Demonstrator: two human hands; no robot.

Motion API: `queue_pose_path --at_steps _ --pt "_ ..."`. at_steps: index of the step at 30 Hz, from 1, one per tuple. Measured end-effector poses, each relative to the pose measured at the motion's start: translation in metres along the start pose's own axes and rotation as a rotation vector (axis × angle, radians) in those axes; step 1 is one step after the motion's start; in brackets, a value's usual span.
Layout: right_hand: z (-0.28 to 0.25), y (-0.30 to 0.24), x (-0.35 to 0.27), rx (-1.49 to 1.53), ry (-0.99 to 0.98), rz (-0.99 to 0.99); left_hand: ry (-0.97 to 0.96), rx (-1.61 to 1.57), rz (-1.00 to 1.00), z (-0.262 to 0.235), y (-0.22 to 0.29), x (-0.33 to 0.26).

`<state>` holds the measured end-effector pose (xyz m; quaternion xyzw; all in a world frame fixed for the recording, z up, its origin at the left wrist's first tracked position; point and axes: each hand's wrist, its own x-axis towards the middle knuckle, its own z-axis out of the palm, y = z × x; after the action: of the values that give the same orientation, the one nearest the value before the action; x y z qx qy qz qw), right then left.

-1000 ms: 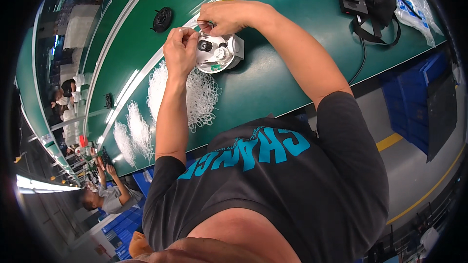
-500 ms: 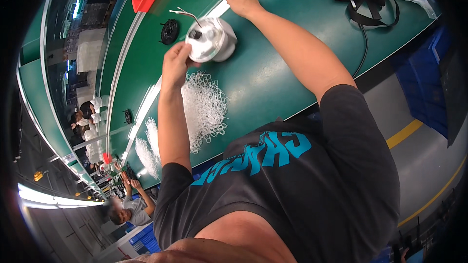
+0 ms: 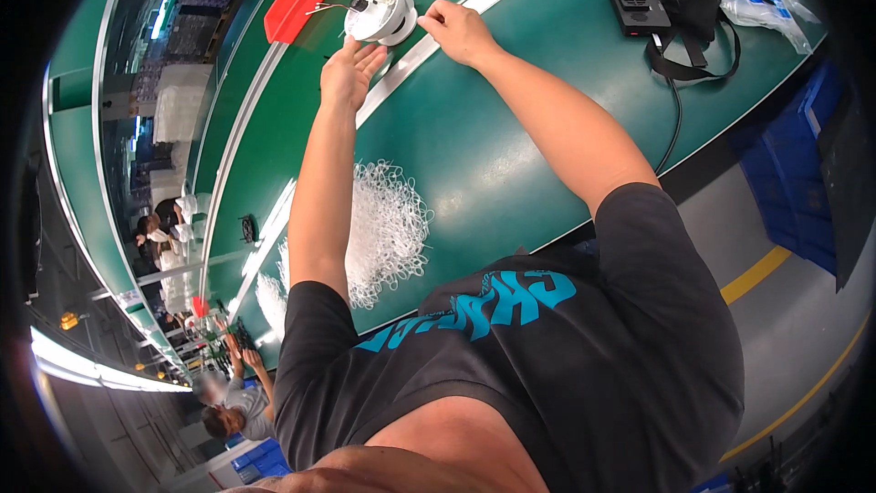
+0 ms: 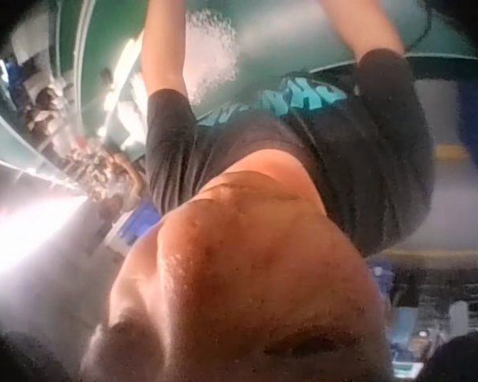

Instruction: Assembling small plastic and metal components into a light fixture housing on a factory assembly line.

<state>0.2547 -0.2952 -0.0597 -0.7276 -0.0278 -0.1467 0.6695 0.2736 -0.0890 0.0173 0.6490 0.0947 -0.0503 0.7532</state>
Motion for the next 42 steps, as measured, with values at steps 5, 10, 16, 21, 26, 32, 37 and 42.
queue_pose_path --at_steps 5,10,16,21,26,32,37,42 --pt "-0.015 -0.004 0.002 -0.006 -0.027 0.038 -0.069 0.293 0.164 -0.037 0.015 -0.082" --pt "-0.039 0.006 0.014 -0.119 0.03 -0.083 0.16 0.278 0.464 -0.086 0.01 -0.186" --pt "-0.073 0.031 0.034 -0.038 -0.016 -0.112 0.323 0.028 0.501 -0.075 -0.042 -0.295" --pt "-0.11 0.054 0.058 -0.052 -0.058 -0.168 -0.302 -0.469 0.655 0.017 -0.022 -0.316" --pt "-0.142 0.078 0.096 -0.128 -0.07 -0.184 -1.023 -0.968 0.596 0.128 0.065 -0.337" --pt "-0.135 0.071 0.11 -0.183 -0.117 -0.202 -1.168 -1.133 0.732 0.146 0.089 -0.343" --pt "-0.128 0.099 0.132 -0.172 -0.129 -0.244 -1.192 -1.198 0.929 0.147 0.083 -0.326" --pt "-0.116 0.105 0.136 -0.199 -0.099 -0.23 -1.156 -1.208 1.117 0.148 0.08 -0.318"
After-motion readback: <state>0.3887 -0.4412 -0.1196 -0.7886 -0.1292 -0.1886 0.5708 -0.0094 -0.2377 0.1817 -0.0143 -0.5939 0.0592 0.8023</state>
